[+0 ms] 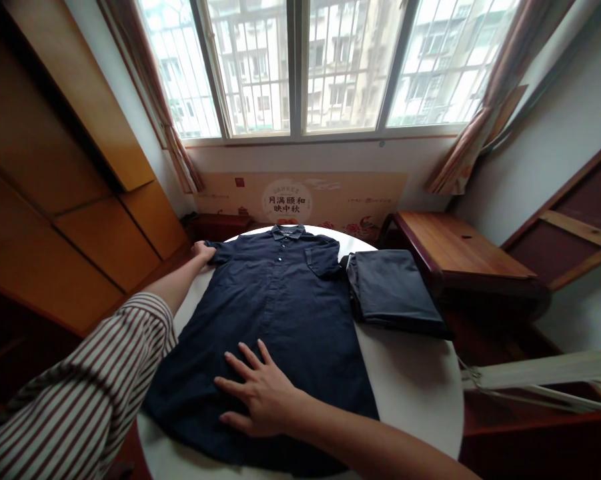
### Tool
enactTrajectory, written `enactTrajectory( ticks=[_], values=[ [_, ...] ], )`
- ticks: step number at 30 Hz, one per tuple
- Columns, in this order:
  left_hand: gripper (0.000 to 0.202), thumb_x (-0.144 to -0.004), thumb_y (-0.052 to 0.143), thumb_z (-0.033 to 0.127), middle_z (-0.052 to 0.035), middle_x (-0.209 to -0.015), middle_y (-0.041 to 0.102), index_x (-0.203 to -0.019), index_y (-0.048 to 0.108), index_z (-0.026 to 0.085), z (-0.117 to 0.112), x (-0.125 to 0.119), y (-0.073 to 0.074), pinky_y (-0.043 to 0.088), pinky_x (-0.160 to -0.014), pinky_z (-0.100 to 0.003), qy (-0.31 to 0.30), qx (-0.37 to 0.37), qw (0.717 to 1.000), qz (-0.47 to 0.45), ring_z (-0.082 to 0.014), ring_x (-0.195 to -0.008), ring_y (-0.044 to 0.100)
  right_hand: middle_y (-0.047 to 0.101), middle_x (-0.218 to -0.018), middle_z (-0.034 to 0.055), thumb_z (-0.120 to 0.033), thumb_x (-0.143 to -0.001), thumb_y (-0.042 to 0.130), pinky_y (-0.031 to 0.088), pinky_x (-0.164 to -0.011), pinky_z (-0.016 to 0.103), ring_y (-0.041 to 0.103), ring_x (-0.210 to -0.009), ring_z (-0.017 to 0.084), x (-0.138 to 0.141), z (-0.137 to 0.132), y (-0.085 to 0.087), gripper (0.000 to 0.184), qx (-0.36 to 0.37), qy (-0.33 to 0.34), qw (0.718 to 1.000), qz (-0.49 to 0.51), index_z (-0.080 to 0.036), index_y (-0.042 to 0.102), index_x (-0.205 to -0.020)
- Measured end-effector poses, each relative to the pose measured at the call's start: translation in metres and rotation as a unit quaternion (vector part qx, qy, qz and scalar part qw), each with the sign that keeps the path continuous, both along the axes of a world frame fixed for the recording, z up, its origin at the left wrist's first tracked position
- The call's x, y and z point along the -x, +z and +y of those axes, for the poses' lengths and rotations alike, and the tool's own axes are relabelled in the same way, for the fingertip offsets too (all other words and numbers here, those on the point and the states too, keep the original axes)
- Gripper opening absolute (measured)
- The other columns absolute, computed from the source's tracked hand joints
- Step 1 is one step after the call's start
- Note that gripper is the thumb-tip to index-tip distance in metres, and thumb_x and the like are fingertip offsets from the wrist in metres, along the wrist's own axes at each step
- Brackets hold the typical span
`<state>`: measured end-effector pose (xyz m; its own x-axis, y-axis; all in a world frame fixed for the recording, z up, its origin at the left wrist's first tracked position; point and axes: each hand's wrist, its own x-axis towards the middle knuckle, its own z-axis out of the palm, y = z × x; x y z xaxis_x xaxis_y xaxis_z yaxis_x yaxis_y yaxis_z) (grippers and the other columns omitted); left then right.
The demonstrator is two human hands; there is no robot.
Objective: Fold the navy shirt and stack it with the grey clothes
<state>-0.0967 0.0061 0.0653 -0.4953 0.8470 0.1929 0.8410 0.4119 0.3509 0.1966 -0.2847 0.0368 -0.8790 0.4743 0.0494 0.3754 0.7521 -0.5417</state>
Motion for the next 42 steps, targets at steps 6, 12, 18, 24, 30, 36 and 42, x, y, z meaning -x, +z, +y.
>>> enactTrajectory(
  ticks=[6,12,18,24,30,36,42],
  values=[
    [0.031,-0.092,0.052,0.032,-0.01,-0.126,0.06,-0.12,0.064,0.026,0.0,-0.049,-0.005,0.035,-0.105,-0.044,-0.166,-0.03,0.982,0.09,-0.0319,-0.13,0.042,0.022,-0.163,0.0069,-0.06,-0.096,0.044,0.003,-0.118,0.062,0.01,-0.151,0.033,0.001,0.0,0.0,0.062,-0.005,-0.003,1.0,0.0,-0.033,0.039,-0.151],
    [0.048,-0.084,0.061,0.056,-0.0182,-0.113,0.066,-0.105,0.072,0.015,0.0,-0.091,-0.033,0.047,-0.088,-0.036,-0.245,0.092,0.961,0.088,-0.032,-0.104,0.063,0.023,-0.163,0.0075,-0.059,-0.096,0.044,0.003,-0.118,0.063,0.011,-0.151,0.034,0.001,0.0,0.0,0.061,-0.009,-0.001,1.0,0.002,-0.033,0.038,-0.151],
    [0.044,-0.099,0.037,0.047,-0.0075,-0.143,0.055,-0.129,0.062,0.028,0.011,-0.08,-0.033,0.037,-0.108,-0.036,-0.283,0.091,0.952,0.068,-0.0252,-0.133,0.047,0.023,-0.163,0.0069,-0.059,-0.096,0.043,0.004,-0.118,0.062,0.011,-0.151,0.033,0.001,0.0,-0.001,0.061,-0.022,-0.002,1.0,0.003,-0.033,0.038,-0.152],
    [0.05,-0.095,0.046,0.048,-0.0065,-0.158,0.035,-0.143,0.047,0.033,-0.001,-0.077,-0.044,0.023,-0.114,-0.058,-0.268,0.11,0.955,0.057,-0.0321,-0.147,0.025,0.021,-0.163,0.0094,-0.061,-0.095,0.043,0.004,-0.117,0.064,0.01,-0.15,0.035,0.001,0.0,-0.005,0.065,-0.03,0.01,1.0,-0.003,-0.031,0.035,-0.153],
    [0.048,-0.1,0.041,0.036,-0.0097,-0.156,0.036,-0.146,0.041,0.019,-0.029,-0.092,-0.026,0.019,-0.118,-0.052,-0.302,0.06,0.95,0.054,-0.0278,-0.146,0.024,0.028,-0.161,0.0118,-0.059,-0.094,0.05,0.017,-0.118,0.058,0.021,-0.148,0.035,-0.003,0.003,0.004,0.067,-0.029,0.007,0.999,0.022,-0.025,0.04,-0.151],
    [0.038,-0.097,0.045,0.038,-0.0021,-0.136,0.059,-0.132,0.058,0.029,-0.155,-0.056,-0.011,0.038,-0.11,-0.032,-0.427,0.046,0.903,0.008,-0.0193,-0.127,0.051,0.062,-0.129,0.0149,-0.052,-0.094,0.053,0.047,-0.102,0.047,0.057,-0.122,0.031,-0.074,-0.013,0.03,0.054,-0.021,-0.142,0.989,-0.016,-0.021,0.056,-0.138],
    [0.046,-0.083,0.066,0.05,0.0016,-0.128,0.064,-0.128,0.06,0.049,-0.322,-0.016,-0.02,0.047,-0.104,-0.033,-0.504,0.121,0.854,-0.038,-0.019,-0.119,0.058,0.054,-0.139,0.0186,-0.066,-0.082,0.061,0.046,-0.102,0.059,0.05,-0.129,0.039,-0.123,-0.073,-0.024,0.078,-0.02,-0.253,0.965,-0.063,-0.026,0.046,-0.148]
  ],
)
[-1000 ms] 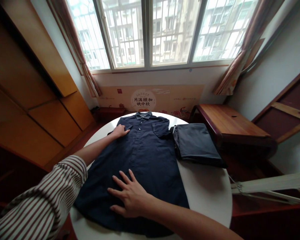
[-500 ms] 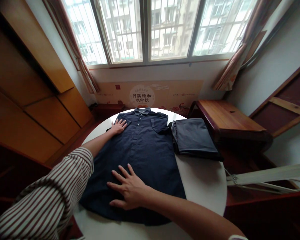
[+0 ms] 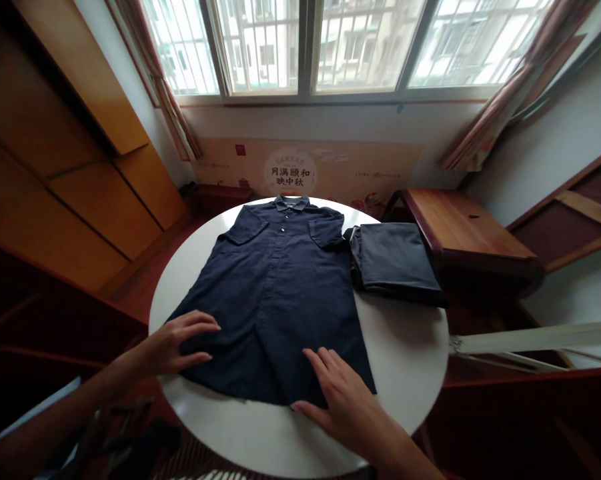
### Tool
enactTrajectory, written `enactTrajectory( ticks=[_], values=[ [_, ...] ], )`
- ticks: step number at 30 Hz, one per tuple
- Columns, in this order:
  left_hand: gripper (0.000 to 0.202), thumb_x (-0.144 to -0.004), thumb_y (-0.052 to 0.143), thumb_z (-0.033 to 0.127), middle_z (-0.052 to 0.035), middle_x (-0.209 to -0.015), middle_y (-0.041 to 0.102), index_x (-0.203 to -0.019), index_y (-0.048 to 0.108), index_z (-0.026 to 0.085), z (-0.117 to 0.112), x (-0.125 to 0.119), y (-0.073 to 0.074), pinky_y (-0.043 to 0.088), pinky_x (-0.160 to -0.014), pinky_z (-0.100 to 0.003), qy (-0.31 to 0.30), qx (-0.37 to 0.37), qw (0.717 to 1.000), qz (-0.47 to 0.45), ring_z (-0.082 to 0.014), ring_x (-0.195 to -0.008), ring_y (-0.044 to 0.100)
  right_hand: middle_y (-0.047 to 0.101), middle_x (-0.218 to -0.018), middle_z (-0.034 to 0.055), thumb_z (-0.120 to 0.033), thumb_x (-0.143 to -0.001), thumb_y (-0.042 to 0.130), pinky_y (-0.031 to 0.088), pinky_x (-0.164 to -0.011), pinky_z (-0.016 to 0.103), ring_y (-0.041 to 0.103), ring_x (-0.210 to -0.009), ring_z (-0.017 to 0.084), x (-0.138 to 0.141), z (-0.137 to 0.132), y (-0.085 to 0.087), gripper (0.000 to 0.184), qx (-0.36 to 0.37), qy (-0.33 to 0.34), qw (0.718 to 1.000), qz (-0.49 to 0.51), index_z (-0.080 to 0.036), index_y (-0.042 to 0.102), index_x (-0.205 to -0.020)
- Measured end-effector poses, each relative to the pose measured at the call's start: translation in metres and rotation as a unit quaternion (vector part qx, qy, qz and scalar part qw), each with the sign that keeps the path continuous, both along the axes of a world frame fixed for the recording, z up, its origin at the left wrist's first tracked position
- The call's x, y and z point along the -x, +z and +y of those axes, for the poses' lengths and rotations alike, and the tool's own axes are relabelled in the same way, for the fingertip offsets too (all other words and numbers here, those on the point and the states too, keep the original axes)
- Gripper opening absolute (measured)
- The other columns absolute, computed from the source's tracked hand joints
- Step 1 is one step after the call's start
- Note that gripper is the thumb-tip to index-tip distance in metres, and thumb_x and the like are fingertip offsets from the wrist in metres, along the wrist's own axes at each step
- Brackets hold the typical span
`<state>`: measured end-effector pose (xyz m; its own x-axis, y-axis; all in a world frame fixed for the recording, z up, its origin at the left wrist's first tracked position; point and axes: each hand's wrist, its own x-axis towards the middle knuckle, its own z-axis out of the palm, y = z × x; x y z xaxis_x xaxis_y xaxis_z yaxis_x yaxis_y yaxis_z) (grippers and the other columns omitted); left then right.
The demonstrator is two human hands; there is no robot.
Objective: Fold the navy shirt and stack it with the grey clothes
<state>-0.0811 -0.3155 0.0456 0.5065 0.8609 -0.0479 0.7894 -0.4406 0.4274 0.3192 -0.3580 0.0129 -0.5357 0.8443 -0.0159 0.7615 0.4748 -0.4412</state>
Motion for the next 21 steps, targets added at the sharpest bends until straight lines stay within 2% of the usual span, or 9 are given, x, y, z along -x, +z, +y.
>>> enactTrajectory(
  ticks=[3,6,10,13,17,19,21],
  values=[
    [0.06,-0.078,0.074,0.048,-0.0022,-0.133,0.061,-0.135,0.056,0.042,-0.036,0.003,-0.007,0.047,-0.105,-0.037,-0.038,-0.042,0.998,0.004,-0.022,-0.122,0.056,0.059,-0.131,0.0175,-0.05,-0.089,0.061,0.049,-0.099,0.056,0.056,-0.121,0.036,0.014,-0.02,-0.008,0.064,-0.044,0.027,0.999,0.001,-0.023,0.048,-0.145],
    [0.05,-0.086,0.07,0.037,-0.0083,-0.13,0.061,-0.134,0.058,0.028,-0.045,0.004,-0.016,0.05,-0.102,-0.041,-0.077,-0.115,0.99,-0.007,-0.0246,-0.119,0.057,0.062,-0.121,0.0157,-0.024,-0.092,0.054,0.052,-0.096,0.05,0.06,-0.11,0.029,0.029,-0.023,0.002,0.05,-0.085,0.095,0.992,0.01,-0.017,0.051,-0.142],
    [0.03,-0.095,0.059,0.024,-0.0094,-0.117,0.066,-0.125,0.063,0.02,-0.044,0.004,-0.024,0.055,-0.092,-0.036,-0.114,-0.186,0.975,-0.031,-0.0212,-0.106,0.062,0.057,-0.129,0.0159,0.001,-0.076,0.046,0.051,-0.098,0.047,0.054,-0.117,0.027,0.03,-0.015,0.014,0.068,-0.141,0.16,0.977,-0.003,-0.016,0.05,-0.142],
    [0.024,-0.097,0.056,0.022,-0.009,-0.112,0.067,-0.119,0.065,0.019,-0.042,0.001,-0.026,0.057,-0.087,-0.034,-0.12,-0.208,0.97,-0.042,-0.0199,-0.1,0.063,0.053,-0.135,0.0149,0.005,-0.071,0.044,0.052,-0.095,0.045,0.052,-0.12,0.028,0.028,-0.011,0.017,0.077,-0.149,0.16,0.975,-0.033,-0.023,0.049,-0.143],
    [0.022,-0.097,0.056,0.022,-0.009,-0.109,0.066,-0.117,0.066,0.018,-0.04,-0.002,-0.027,0.056,-0.085,-0.034,-0.124,-0.209,0.969,-0.045,-0.0197,-0.097,0.063,0.058,-0.124,0.0156,0.003,-0.073,0.046,0.053,-0.088,0.042,0.057,-0.11,0.026,0.035,-0.009,0.021,0.07,-0.149,0.158,0.975,-0.043,-0.021,0.054,-0.139],
    [0.024,-0.097,0.057,0.024,-0.0096,-0.109,0.065,-0.119,0.065,0.018,-0.039,-0.001,-0.027,0.056,-0.086,-0.035,-0.133,-0.21,0.968,-0.045,-0.0204,-0.098,0.062,0.062,-0.113,0.0131,0.003,-0.075,0.046,0.053,-0.088,0.039,0.059,-0.102,0.024,0.037,-0.008,0.027,0.064,-0.121,0.161,0.978,-0.045,-0.02,0.058,-0.133],
    [0.026,-0.097,0.057,0.024,-0.0101,-0.108,0.064,-0.121,0.063,0.017,-0.039,0.003,-0.028,0.056,-0.084,-0.034,-0.143,-0.209,0.966,-0.046,-0.0204,-0.097,0.062,0.064,-0.101,0.0087,0.002,-0.08,0.046,0.052,-0.085,0.035,0.061,-0.093,0.02,0.035,-0.007,0.035,0.056,-0.061,0.164,0.984,-0.044,-0.022,0.062,-0.128]
  ],
)
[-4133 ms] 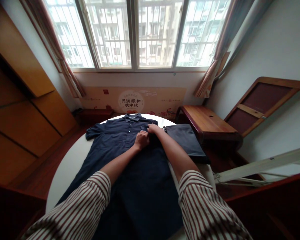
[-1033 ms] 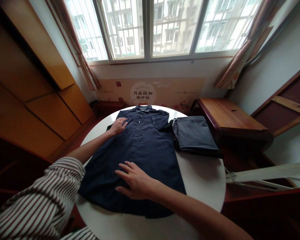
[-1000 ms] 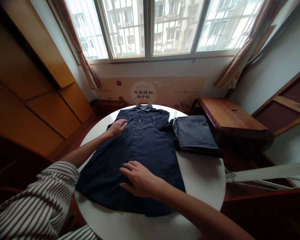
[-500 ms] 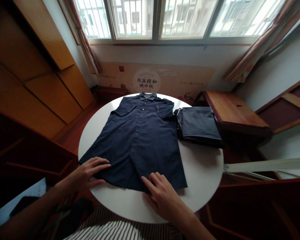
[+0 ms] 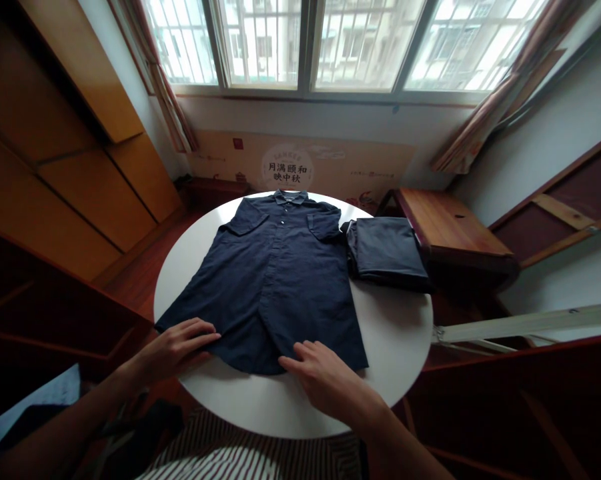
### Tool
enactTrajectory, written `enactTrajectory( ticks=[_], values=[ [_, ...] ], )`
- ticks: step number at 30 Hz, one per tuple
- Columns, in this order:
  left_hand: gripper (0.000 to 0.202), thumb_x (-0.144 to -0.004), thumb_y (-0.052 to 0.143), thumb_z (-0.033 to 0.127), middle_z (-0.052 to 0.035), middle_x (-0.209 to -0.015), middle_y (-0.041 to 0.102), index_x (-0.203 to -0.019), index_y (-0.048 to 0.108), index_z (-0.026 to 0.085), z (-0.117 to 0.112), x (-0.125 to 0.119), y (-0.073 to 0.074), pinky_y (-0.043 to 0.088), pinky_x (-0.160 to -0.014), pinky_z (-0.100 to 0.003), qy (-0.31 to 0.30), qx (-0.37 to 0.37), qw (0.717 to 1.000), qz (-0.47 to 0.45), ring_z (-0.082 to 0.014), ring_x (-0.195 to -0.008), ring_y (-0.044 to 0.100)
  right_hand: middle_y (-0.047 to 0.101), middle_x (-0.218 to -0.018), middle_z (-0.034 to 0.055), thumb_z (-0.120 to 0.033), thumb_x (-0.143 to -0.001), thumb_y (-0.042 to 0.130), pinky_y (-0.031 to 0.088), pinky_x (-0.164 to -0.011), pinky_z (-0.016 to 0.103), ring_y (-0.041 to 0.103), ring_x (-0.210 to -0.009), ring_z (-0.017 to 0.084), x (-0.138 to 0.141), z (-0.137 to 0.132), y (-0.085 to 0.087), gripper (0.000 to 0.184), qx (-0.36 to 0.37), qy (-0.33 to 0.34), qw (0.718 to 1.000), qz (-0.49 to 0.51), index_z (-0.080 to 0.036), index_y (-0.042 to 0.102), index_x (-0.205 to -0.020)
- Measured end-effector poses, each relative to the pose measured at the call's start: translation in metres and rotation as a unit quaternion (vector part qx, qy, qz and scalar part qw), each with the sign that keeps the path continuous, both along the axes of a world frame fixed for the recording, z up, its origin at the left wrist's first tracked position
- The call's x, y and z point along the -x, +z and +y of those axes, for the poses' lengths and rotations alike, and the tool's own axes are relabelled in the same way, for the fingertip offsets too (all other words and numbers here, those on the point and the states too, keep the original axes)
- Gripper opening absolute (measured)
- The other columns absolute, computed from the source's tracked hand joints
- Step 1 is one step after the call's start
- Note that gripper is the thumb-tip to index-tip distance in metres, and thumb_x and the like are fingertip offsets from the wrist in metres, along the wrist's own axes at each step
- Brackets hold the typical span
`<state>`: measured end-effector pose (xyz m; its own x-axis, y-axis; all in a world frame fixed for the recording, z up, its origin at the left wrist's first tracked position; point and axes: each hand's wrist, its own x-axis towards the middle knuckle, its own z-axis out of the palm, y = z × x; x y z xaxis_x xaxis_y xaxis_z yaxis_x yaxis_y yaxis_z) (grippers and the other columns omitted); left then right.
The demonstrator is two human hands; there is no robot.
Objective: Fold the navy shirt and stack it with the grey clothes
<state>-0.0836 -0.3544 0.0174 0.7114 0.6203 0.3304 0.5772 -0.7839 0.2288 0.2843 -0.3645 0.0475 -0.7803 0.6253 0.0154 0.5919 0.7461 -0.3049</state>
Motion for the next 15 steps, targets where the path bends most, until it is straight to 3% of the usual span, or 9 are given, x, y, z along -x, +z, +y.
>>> enactTrajectory(
  ticks=[3,6,9,12,15],
  values=[
    [0.026,-0.098,0.055,0.022,-0.0083,-0.1,0.063,-0.122,0.063,0.019,0.0,0.008,-0.004,0.055,-0.074,-0.028,-0.017,0.016,1.0,-0.003,-0.017,-0.087,0.062,0.065,-0.099,0.0049,0.0,-0.083,0.046,0.05,-0.083,0.03,0.061,-0.089,0.017,-0.009,0.004,0.011,0.057,0.082,0.001,0.997,0.008,-0.026,0.059,-0.131],
    [0.025,-0.099,0.052,0.019,-0.0064,-0.092,0.062,-0.121,0.063,0.019,-0.001,0.012,-0.009,0.052,-0.066,-0.023,-0.027,0.03,0.999,-0.01,-0.014,-0.078,0.061,0.064,-0.101,0.004,0.0,-0.08,0.046,0.05,-0.081,0.028,0.061,-0.09,0.016,-0.015,0.01,0.013,0.064,0.088,-0.009,0.996,0.018,-0.028,0.055,-0.137],
    [0.023,-0.1,0.05,0.018,-0.0059,-0.088,0.062,-0.119,0.063,0.017,0.0,0.01,-0.01,0.05,-0.062,-0.023,-0.034,0.014,0.999,-0.01,-0.0135,-0.073,0.06,0.062,-0.096,0.0053,0.002,-0.081,0.046,0.049,-0.075,0.029,0.059,-0.083,0.017,-0.01,0.016,0.005,0.064,0.009,-0.024,1.0,0.013,-0.025,0.053,-0.139],
    [0.021,-0.1,0.05,0.018,-0.0052,-0.085,0.063,-0.116,0.063,0.018,0.0,0.005,-0.009,0.049,-0.062,-0.023,-0.04,-0.005,0.999,-0.003,-0.0136,-0.071,0.059,0.061,-0.101,0.0095,0.0,-0.082,0.052,0.049,-0.077,0.034,0.058,-0.088,0.021,0.002,0.022,-0.004,0.059,-0.113,0.01,0.994,0.002,-0.023,0.055,-0.137],
    [0.019,-0.099,0.051,0.018,-0.0046,-0.083,0.063,-0.114,0.063,0.018,0.001,0.004,-0.006,0.048,-0.061,-0.023,-0.042,-0.014,0.999,-0.004,-0.0137,-0.069,0.059,0.062,-0.101,0.0115,-0.007,-0.085,0.058,0.047,-0.077,0.037,0.057,-0.091,0.024,0.011,0.024,-0.007,0.037,-0.184,0.053,0.981,0.005,-0.017,0.063,-0.121]
  ],
)
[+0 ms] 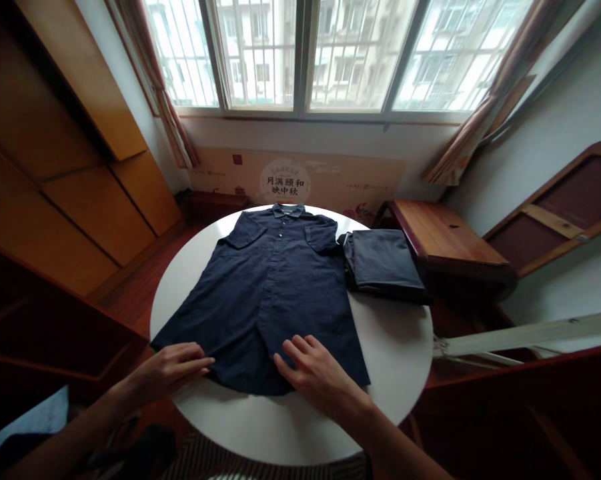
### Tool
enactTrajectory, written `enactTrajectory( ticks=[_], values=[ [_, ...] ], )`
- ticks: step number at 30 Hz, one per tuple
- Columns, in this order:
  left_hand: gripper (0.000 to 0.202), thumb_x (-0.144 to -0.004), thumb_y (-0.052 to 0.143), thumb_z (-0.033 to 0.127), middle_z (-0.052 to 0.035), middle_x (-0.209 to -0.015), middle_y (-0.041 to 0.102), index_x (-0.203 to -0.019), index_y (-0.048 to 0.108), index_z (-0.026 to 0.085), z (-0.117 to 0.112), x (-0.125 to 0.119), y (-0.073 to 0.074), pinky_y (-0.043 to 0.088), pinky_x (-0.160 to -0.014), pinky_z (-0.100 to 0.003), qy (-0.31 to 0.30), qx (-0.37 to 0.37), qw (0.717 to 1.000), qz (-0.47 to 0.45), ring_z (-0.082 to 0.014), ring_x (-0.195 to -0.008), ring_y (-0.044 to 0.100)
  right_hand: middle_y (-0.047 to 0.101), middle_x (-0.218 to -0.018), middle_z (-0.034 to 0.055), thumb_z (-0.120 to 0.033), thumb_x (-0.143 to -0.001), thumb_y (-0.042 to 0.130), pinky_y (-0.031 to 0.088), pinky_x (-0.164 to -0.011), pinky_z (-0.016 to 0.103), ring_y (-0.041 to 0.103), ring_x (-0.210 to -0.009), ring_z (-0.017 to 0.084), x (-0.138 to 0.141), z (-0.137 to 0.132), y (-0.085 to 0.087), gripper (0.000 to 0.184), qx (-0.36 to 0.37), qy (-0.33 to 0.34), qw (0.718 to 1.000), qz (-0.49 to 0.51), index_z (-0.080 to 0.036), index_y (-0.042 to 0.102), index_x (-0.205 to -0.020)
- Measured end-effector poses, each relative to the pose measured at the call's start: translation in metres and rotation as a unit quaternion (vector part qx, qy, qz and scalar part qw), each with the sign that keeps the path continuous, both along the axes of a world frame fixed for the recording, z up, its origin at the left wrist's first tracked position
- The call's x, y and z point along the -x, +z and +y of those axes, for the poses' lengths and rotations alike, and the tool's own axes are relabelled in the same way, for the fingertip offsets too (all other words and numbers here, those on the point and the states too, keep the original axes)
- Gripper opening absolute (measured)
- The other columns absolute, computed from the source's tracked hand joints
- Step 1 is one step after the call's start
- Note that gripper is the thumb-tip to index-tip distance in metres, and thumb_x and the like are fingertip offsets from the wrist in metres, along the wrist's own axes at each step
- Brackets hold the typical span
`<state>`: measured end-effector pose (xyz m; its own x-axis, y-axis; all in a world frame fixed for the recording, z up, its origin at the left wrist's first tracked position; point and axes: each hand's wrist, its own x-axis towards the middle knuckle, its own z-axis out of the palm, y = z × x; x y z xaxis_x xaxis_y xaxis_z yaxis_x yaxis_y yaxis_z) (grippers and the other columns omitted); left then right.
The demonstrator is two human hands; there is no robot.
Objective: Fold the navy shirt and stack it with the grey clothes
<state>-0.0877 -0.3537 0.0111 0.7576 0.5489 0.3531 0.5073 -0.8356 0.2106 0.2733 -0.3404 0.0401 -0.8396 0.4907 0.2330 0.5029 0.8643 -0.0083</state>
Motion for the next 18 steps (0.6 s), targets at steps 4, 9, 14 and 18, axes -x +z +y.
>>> enactTrajectory(
  ticks=[4,9,14,18],
  values=[
    [0.024,-0.099,0.049,0.014,-0.0046,-0.082,0.063,-0.119,0.062,0.018,-0.001,0.002,0.001,0.048,-0.062,-0.024,-0.013,-0.002,1.0,0.0,-0.0137,-0.068,0.058,0.062,-0.089,0.0085,-0.013,-0.089,0.056,0.045,-0.075,0.035,0.056,-0.083,0.021,0.004,-0.003,0.003,0.008,0.048,-0.035,0.995,0.075,-0.015,0.063,-0.09],
    [0.027,-0.097,0.048,0.011,-0.004,-0.079,0.063,-0.119,0.063,0.019,-0.003,-0.001,0.005,0.047,-0.061,-0.025,-0.01,0.027,1.0,-0.01,-0.0141,-0.068,0.057,0.061,-0.083,0.0048,-0.018,-0.097,0.047,0.041,-0.07,0.03,0.055,-0.075,0.017,0.006,-0.01,0.005,0.014,0.157,-0.06,0.983,0.078,-0.018,0.061,-0.092],
    [0.018,-0.097,0.055,0.021,-0.0047,-0.085,0.066,-0.108,0.068,0.021,-0.003,0.001,0.014,0.052,-0.068,-0.026,0.073,0.073,0.992,-0.067,-0.0151,-0.077,0.063,0.06,-0.089,0.003,-0.031,-0.092,0.059,0.042,-0.078,0.031,0.057,-0.084,0.017,0.006,-0.015,0.01,0.014,0.226,0.039,0.973,0.013,-0.021,0.061,-0.084],
    [0.024,-0.096,0.053,0.035,-0.0081,-0.1,0.069,-0.106,0.069,0.02,0.018,0.029,0.014,0.056,-0.078,-0.032,0.286,0.069,0.945,-0.141,-0.0199,-0.09,0.067,0.06,-0.085,0.0029,-0.034,-0.096,0.055,0.042,-0.073,0.026,0.056,-0.08,0.015,0.016,-0.003,0.017,0.019,0.244,0.035,0.967,0.057,-0.019,0.063,-0.087]
  ],
)
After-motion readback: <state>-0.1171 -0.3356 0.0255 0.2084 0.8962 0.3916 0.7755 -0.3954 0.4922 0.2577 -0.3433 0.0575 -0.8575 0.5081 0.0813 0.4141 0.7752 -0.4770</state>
